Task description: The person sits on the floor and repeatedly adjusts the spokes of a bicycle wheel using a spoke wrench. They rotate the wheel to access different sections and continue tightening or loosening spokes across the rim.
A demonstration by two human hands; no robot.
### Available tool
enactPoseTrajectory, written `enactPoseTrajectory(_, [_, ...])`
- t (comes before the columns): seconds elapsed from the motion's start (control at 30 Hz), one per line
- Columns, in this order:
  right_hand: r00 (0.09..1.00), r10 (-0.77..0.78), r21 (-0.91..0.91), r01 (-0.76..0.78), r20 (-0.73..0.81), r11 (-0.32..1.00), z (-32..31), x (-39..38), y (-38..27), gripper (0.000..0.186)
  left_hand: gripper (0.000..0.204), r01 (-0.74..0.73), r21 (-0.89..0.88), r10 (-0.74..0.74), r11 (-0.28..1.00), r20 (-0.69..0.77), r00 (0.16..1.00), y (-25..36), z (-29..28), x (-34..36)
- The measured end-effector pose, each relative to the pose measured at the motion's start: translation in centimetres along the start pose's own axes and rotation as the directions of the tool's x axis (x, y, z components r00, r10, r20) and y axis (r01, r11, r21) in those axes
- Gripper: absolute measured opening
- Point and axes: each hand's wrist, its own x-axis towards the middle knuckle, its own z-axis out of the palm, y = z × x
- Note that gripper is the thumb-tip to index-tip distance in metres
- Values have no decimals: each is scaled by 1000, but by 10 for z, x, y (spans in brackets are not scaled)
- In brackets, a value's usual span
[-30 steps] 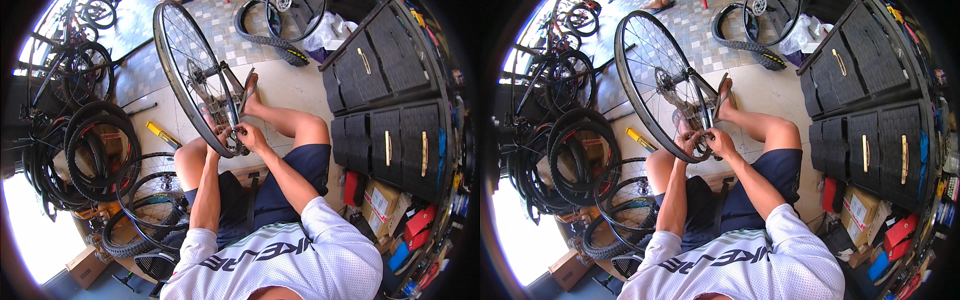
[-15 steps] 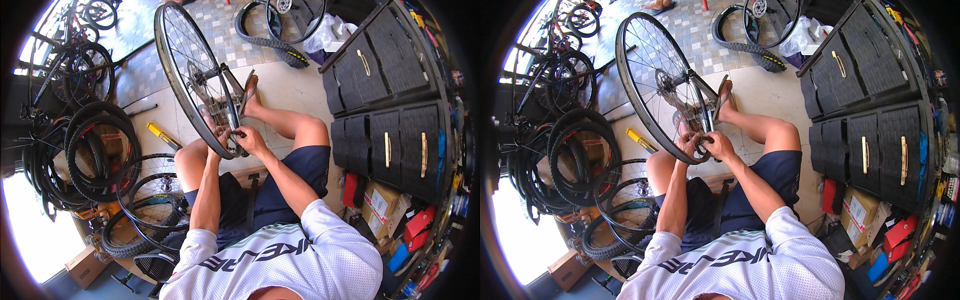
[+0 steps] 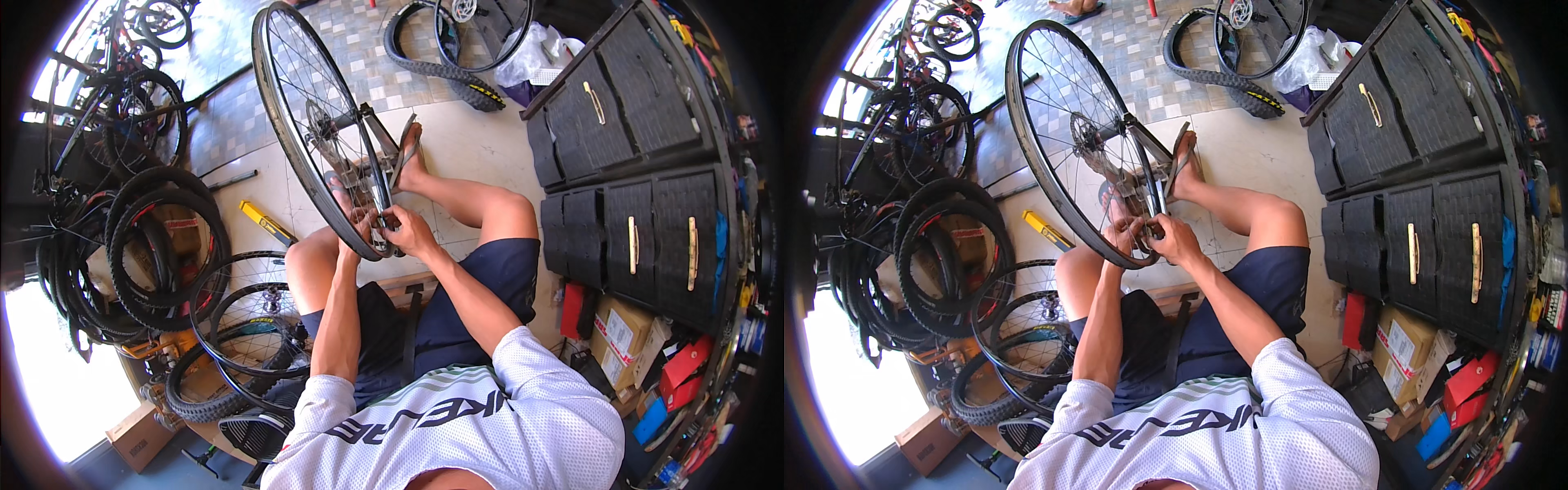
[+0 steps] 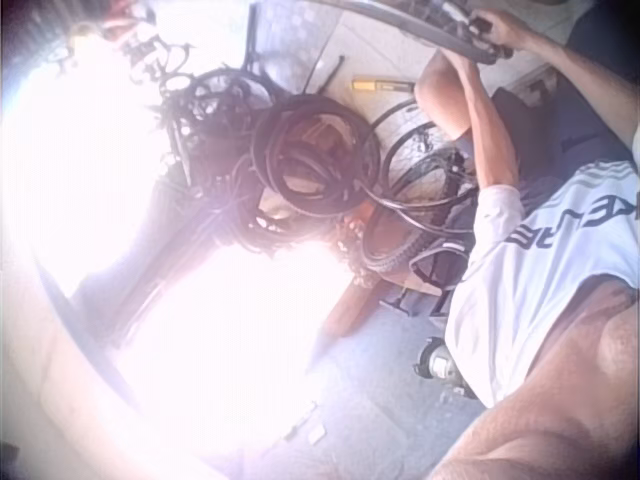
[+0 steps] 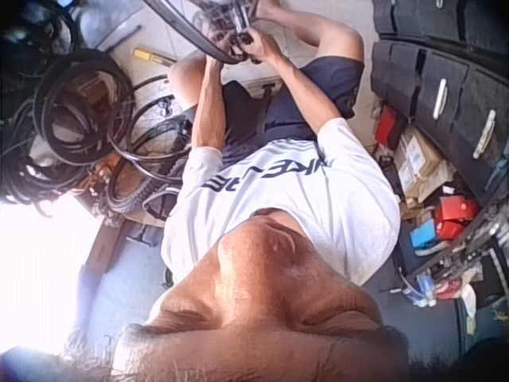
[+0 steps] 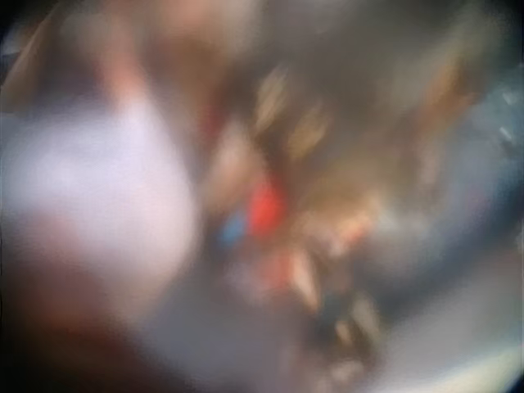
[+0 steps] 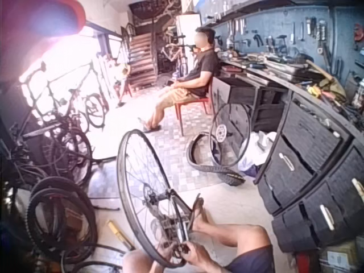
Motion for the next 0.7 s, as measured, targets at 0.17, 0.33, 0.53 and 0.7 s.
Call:
enactPoseTrajectory(0.17, [985, 146, 151, -158, 87, 976, -2, 1, 0, 56, 42, 134, 329, -208, 935, 202, 957, -11, -13, 10])
enactPoseTrajectory(0.33, [998, -22, -50, 19, -57, 999, 1, -3, 4, 56, 74, -92, 339, 18, 936, 217, 976, 4, 5, 4])
enactPoseTrajectory(0.53, [996, 80, 86, -84, 47, 993, -4, -1, 6, 57, 65, -136, 586, 21, 798, 199, 980, 11, 2, 0])
enactPoseTrajectory(0.7, [998, 17, -116, -24, -63, 993, 3, 0, 3, 59, 69, -65, 166, 21, 984, 256, 967, 20, 8, -2])
